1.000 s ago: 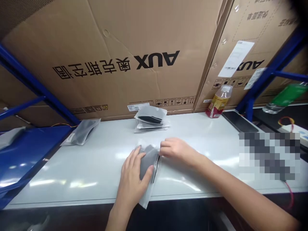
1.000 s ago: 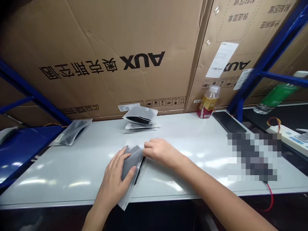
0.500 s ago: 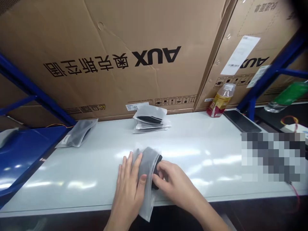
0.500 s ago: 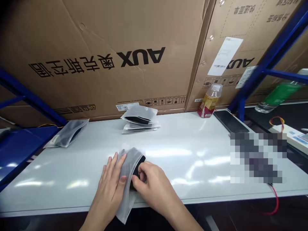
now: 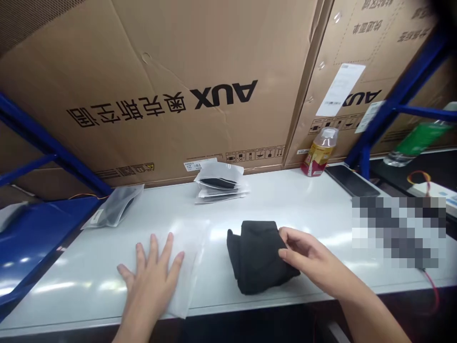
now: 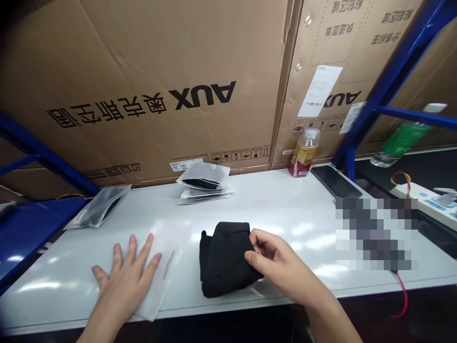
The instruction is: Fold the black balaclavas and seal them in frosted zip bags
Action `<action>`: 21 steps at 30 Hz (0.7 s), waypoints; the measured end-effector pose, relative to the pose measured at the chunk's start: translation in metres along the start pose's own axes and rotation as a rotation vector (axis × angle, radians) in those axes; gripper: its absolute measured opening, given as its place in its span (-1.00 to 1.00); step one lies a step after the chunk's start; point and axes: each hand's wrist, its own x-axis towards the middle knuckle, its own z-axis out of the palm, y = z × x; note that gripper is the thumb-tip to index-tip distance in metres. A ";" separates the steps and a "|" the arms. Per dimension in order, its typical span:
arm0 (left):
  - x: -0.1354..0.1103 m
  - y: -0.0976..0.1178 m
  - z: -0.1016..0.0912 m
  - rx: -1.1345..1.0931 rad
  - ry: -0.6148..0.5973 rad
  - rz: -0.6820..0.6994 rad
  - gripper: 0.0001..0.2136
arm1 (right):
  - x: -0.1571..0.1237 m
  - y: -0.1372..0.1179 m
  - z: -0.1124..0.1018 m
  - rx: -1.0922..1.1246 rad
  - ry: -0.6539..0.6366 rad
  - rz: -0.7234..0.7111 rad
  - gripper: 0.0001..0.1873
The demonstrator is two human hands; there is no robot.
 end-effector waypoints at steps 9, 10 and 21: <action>0.020 -0.052 -0.024 -0.047 0.263 0.028 -0.47 | -0.003 0.027 0.019 -0.749 0.486 -0.301 -0.34; 0.011 -0.038 -0.025 -0.106 0.346 0.141 -0.52 | -0.001 0.025 0.025 -0.778 0.416 -0.325 -0.34; -0.040 0.100 -0.012 -0.379 0.254 0.735 -0.65 | 0.015 0.033 0.042 0.226 0.650 -0.132 -0.54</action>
